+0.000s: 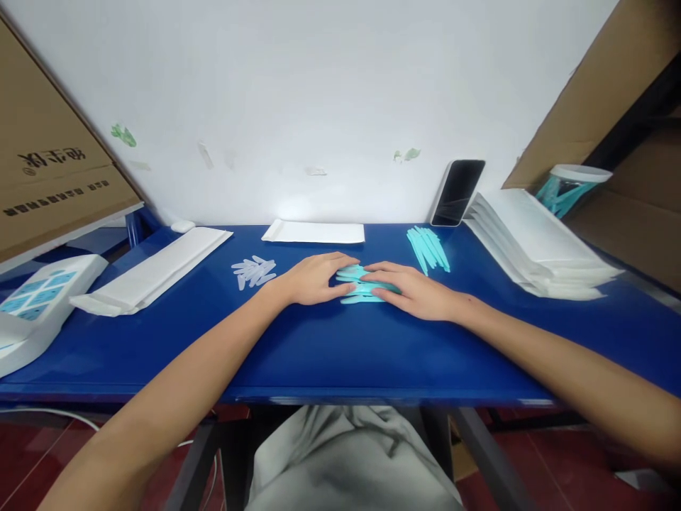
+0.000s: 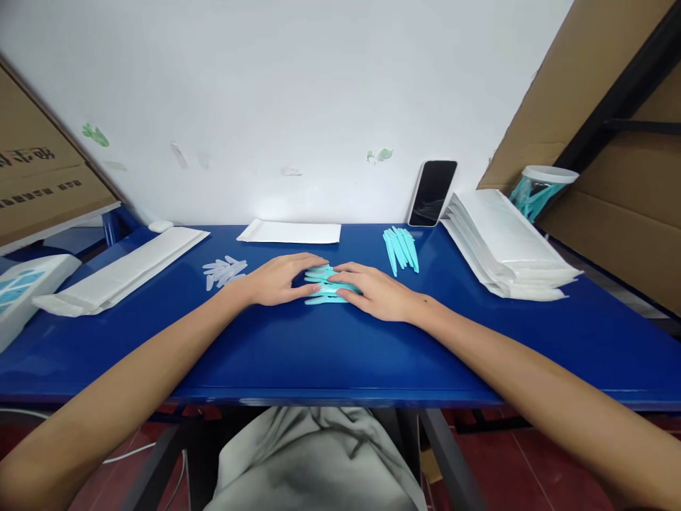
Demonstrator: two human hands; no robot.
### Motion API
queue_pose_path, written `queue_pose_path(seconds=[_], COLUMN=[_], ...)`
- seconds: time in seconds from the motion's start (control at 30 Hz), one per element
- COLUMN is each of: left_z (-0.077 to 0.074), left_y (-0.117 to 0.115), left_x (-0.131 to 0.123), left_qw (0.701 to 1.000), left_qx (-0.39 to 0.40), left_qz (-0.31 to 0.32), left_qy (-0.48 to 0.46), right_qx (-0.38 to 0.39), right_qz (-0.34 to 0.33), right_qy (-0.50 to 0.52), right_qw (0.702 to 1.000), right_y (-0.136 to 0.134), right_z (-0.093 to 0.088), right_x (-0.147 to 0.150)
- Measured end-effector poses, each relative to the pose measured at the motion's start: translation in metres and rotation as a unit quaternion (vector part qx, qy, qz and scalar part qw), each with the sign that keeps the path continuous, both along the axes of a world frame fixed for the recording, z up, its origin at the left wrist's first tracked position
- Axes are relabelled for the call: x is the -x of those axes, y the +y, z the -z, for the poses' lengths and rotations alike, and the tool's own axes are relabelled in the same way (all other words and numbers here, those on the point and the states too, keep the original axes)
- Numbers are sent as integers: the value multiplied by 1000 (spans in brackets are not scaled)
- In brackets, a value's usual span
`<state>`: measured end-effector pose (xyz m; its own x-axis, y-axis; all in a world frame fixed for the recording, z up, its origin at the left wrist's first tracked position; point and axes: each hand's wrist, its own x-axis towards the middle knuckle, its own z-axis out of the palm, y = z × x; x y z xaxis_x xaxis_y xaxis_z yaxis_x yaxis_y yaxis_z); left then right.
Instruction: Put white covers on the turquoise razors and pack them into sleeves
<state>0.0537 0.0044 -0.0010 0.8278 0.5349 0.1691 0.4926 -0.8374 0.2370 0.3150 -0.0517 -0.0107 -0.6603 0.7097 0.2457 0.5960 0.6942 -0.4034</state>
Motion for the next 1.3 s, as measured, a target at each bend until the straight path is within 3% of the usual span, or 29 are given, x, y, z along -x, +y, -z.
queue_pose_path(seconds=[0.93,1.3], left_z=[11,6], left_y=[0,0], left_x=[-10,-9], left_qw=[1000,999], left_qx=[0,37], left_qz=[4,3], left_qy=[8,10], right_qx=[-54,-91], right_qz=[22,35], right_qy=[39,40], right_qw=[998,994], right_y=[4,9], right_z=[5,10], right_x=[0,-3])
